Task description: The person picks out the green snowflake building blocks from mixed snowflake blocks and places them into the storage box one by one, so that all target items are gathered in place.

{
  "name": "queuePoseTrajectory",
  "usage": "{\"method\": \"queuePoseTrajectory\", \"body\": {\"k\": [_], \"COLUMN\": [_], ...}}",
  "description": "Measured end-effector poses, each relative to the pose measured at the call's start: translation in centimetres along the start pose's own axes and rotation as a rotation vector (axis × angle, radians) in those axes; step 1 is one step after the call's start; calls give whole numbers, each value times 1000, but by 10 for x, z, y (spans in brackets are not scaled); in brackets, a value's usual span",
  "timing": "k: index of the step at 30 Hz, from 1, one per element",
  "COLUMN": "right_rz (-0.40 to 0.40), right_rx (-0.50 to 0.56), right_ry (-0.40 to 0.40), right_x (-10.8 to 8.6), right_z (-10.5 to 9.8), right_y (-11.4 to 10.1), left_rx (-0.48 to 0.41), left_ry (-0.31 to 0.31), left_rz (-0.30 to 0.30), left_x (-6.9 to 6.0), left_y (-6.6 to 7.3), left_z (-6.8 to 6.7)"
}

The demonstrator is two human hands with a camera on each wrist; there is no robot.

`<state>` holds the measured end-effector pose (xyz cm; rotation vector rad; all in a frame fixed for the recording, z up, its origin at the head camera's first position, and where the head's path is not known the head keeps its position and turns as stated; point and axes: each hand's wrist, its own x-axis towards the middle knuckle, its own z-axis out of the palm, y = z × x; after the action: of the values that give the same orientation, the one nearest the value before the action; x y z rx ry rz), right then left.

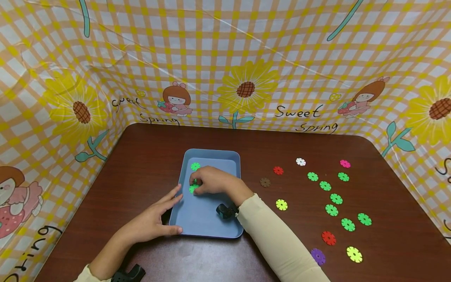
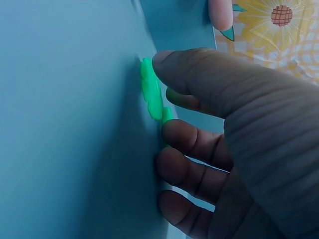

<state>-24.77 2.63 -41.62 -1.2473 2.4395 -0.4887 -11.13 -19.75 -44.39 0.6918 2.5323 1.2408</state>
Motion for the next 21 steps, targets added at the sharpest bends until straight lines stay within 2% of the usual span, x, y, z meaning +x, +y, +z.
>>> {"method": "queuePoseTrajectory", "body": {"k": [12,16,21], "right_rz": [29,50,39], "right_rx": [82,112,121], "right_ry": [16,38,75], "right_x": [-5,-9,-13], "right_z": [-5,-8,-12], "right_y": [2,3,4], "left_rx": [-4,-9,-4], "left_ry": [-3,-2,0], "left_rz": [5,6,5], "left_x": [0,0,0], "left_y": [-1,-2,-2], "left_z": [1,1,0]}}
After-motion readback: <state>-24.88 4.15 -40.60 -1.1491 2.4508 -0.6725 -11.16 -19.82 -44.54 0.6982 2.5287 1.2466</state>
